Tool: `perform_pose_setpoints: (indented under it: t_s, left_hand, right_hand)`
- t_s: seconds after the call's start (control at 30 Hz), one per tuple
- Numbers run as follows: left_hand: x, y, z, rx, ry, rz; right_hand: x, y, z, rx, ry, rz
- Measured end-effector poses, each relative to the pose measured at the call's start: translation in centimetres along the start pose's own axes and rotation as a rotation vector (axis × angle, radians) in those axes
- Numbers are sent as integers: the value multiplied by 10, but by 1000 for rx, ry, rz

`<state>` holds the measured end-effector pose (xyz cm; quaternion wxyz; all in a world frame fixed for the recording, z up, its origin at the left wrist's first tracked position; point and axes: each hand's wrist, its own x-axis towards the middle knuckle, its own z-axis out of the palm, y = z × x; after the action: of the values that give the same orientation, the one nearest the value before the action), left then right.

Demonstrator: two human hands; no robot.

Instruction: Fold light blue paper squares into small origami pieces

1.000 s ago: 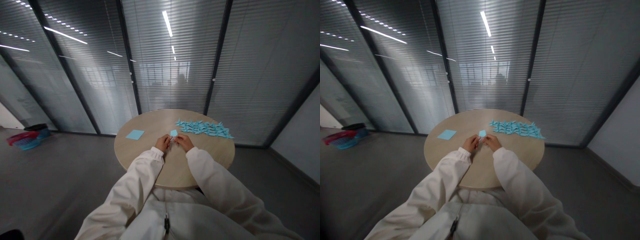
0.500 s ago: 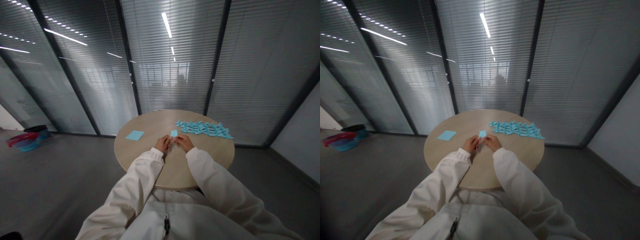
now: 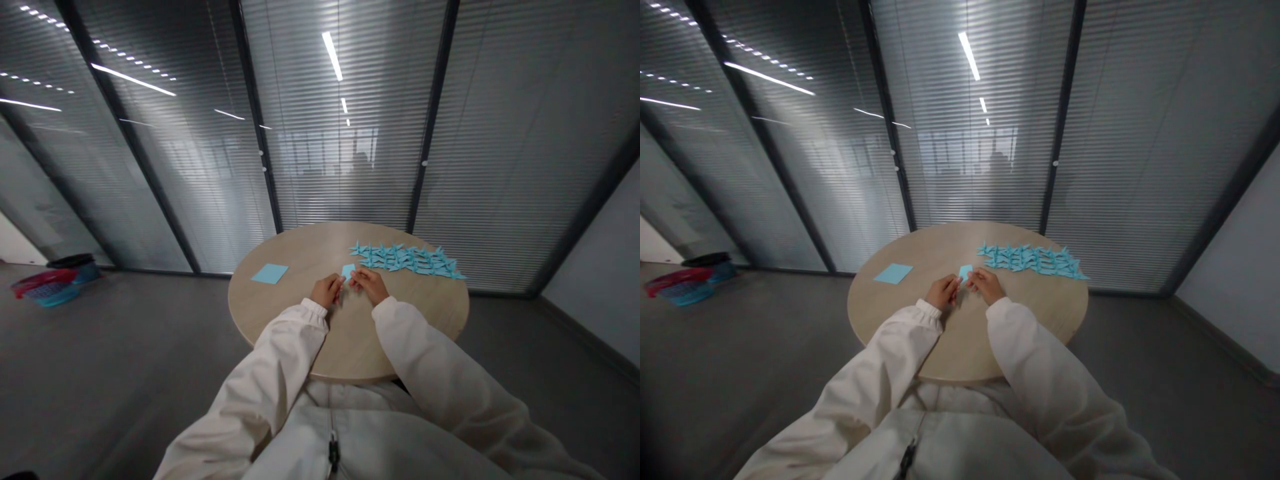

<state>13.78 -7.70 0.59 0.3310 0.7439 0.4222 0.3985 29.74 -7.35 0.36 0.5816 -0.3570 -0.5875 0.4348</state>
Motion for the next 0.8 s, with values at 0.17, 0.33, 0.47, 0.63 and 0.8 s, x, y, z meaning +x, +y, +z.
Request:
perform_pose_setpoints:
  t_s: [0.17, 0.33, 0.47, 0.63, 0.8]
  left_hand:
    - [0, 3, -1, 3, 51, 1]
    - [2, 4, -3, -40, 155, -1]
    - [3, 4, -6, -5, 238, 3]
    - [3, 2, -7, 37, 233, -15]
    - [3, 2, -5, -1, 218, -26]
  right_hand:
    - [0, 1, -1, -52, 4, -24]
    - [-1, 0, 0, -69, -42, -13]
    - [-4, -1, 3, -76, -121, 36]
    - [-4, 1, 3, -78, -151, 31]
    - [-1, 7, 1, -53, -126, 15]
